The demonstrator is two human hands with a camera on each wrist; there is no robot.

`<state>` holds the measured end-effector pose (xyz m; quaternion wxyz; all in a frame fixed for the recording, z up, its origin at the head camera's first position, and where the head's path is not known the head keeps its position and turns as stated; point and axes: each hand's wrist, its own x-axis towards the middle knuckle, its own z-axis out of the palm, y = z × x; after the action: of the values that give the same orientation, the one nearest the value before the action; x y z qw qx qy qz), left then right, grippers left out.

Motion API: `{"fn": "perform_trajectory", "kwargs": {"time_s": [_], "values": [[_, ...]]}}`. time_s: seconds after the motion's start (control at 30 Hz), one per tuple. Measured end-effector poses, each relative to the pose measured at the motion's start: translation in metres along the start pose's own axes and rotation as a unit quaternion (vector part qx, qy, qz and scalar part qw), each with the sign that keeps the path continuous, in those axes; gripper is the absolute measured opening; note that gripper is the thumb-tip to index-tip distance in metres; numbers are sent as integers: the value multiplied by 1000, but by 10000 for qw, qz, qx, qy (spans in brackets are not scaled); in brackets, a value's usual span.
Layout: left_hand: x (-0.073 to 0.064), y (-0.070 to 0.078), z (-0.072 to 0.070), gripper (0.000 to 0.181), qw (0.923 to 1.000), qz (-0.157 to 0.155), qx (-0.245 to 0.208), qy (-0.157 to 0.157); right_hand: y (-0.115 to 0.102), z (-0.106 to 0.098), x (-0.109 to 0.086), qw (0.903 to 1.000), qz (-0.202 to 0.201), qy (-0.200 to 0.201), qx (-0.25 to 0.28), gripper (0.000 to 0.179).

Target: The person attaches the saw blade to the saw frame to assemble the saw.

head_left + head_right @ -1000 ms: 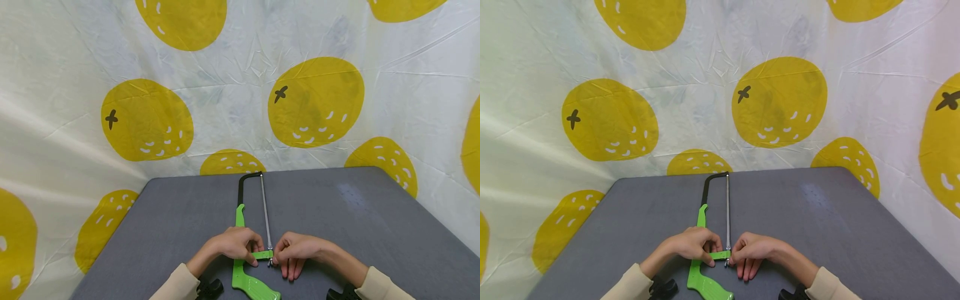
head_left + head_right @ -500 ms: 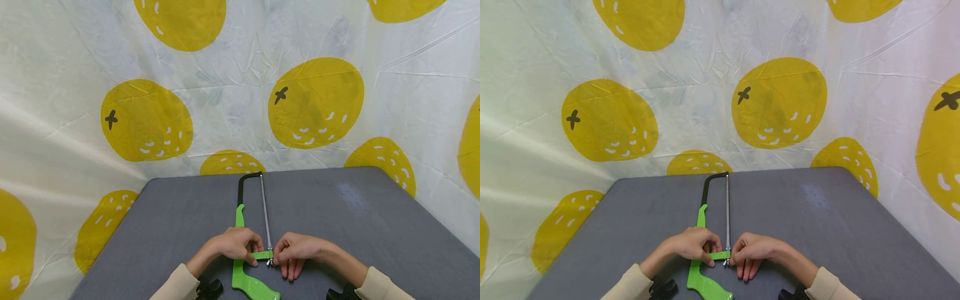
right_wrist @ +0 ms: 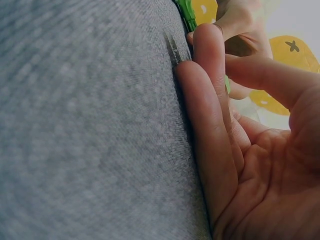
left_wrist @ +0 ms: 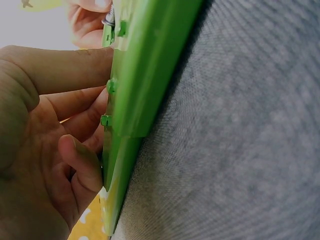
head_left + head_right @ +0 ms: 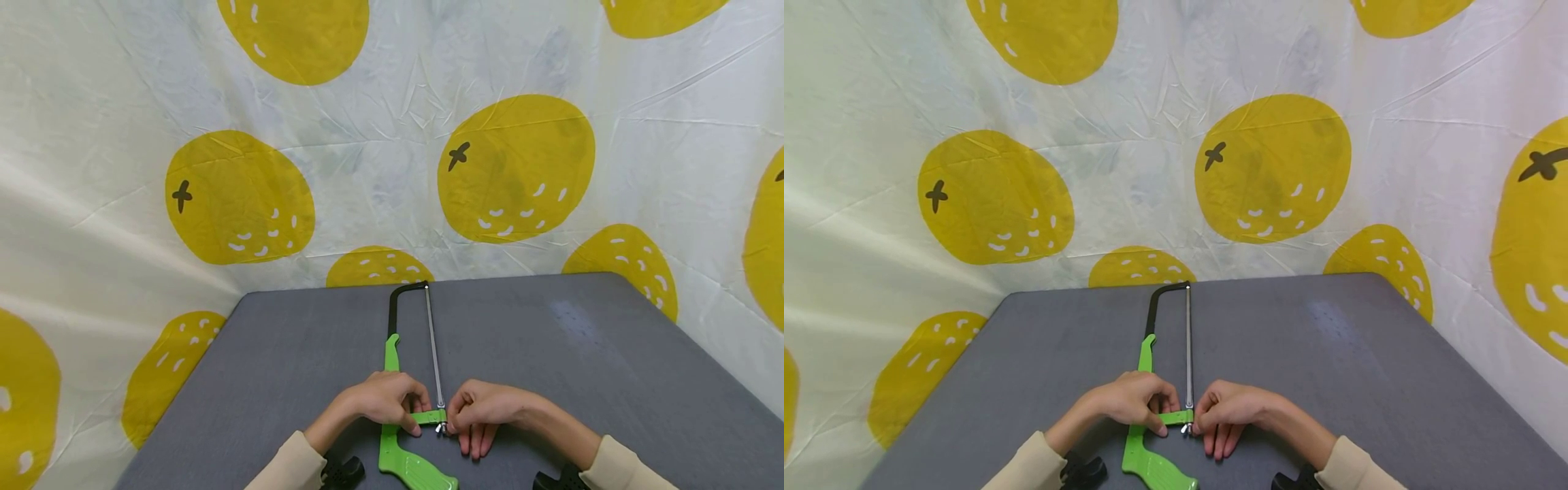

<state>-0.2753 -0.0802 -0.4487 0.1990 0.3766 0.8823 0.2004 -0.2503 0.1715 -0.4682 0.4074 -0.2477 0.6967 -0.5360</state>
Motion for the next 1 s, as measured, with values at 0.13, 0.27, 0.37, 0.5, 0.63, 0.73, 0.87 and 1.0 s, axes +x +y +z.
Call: {"fn": "perform_trajectory", "kwargs": {"time_s": [0.13,0.27,0.37,0.5,0.63,0.73,0.87,1.0], "values": [[0,-1,1,20,10000,35,48,10,0,0,0,10000,4,-12,8,34],[1,-2,2,20,10000,49,18,-20,1,0,0,10000,4,-8,-5,35],[1,-3,2,20,10000,46,-27,-38,2,0,0,10000,2,-13,-2,34],[0,-2,2,20,10000,31,-59,-42,2,0,0,10000,0,-41,32,33],[0,0,1,20,10000,2,-75,-39,3,-1,0,10000,-3,-58,70,32],[1,-1,1,20,10000,-2,-63,-34,3,-1,0,10000,-4,-48,74,32],[2,-2,2,21,10000,9,2,-10,4,-1,1,10000,-2,19,69,29],[3,-3,2,21,10000,3,49,1,4,-1,2,9999,19,87,55,23]]}}
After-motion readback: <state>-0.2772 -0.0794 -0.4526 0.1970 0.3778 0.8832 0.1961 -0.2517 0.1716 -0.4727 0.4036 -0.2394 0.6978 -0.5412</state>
